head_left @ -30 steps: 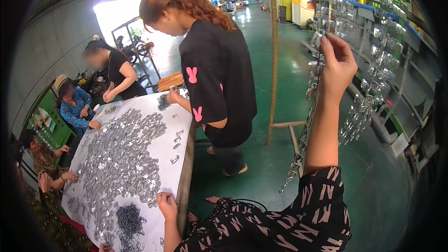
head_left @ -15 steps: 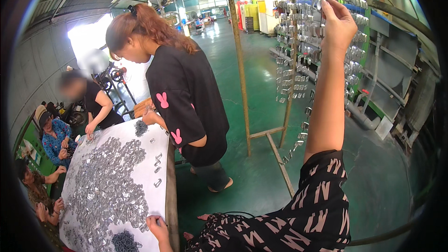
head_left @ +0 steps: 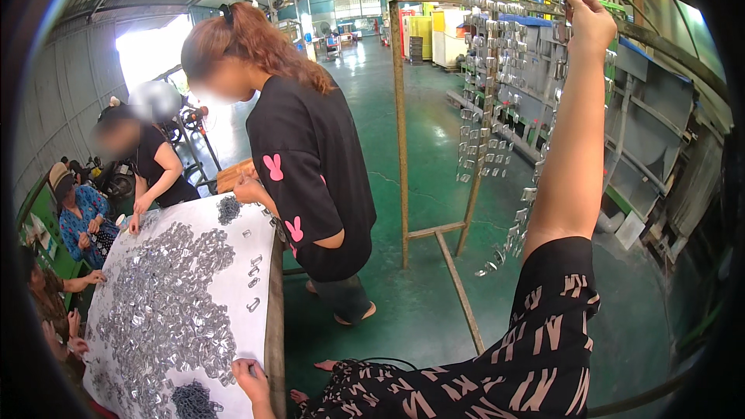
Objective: The person sits at a table and assembles small metal parts by hand. They pick up a metal clip and a metal hook, connect them together, and then place the assembled item onto a nearby rack. The person repeats this process with other parts from the pile on the table.
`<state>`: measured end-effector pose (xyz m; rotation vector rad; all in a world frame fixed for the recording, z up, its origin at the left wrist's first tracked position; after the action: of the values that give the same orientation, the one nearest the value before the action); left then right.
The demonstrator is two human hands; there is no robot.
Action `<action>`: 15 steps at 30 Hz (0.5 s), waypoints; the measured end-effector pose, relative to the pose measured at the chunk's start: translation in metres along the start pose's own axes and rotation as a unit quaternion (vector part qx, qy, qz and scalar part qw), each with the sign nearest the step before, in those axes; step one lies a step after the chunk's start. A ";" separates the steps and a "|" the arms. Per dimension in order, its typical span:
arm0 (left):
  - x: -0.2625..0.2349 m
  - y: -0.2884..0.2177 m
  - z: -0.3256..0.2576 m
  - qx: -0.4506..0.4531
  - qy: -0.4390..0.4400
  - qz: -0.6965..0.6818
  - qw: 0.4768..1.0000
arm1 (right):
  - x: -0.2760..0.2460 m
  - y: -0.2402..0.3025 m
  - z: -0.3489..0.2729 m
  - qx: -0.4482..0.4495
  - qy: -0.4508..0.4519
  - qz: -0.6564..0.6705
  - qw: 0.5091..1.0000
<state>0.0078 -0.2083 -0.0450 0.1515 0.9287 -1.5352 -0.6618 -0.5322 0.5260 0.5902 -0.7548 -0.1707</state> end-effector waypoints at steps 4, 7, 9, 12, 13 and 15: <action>0.001 0.003 0.000 -0.004 0.003 0.004 1.000 | 0.004 -0.006 0.013 0.033 0.020 -0.032 0.999; 0.001 0.001 0.000 -0.004 -0.001 0.002 1.000 | 0.004 -0.009 0.028 0.001 0.051 -0.029 0.998; 0.000 0.002 0.000 -0.011 0.001 -0.008 1.000 | 0.004 -0.011 0.025 0.017 0.057 -0.017 0.998; -0.002 0.003 0.000 -0.017 0.004 -0.005 1.000 | 0.006 -0.015 0.030 0.039 0.076 -0.007 0.996; -0.002 0.003 0.000 -0.019 0.005 -0.001 1.000 | 0.006 -0.018 0.038 0.041 0.082 -0.007 0.996; 0.003 0.004 0.001 -0.011 0.002 -0.014 1.000 | -0.001 -0.025 0.071 0.044 0.092 -0.013 0.995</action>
<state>0.0114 -0.2107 -0.0476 0.1269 0.9547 -1.5509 -0.7096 -0.5842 0.5526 0.6889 -0.5783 -0.1054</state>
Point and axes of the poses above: each hand's wrist, its own z-axis towards the middle knuckle, its own x-axis out of the palm, y = z × x, the point moved 9 cm from there along z, towards the middle knuckle, and after that the axes turned 13 degrees about x, right-handed, at the moved point
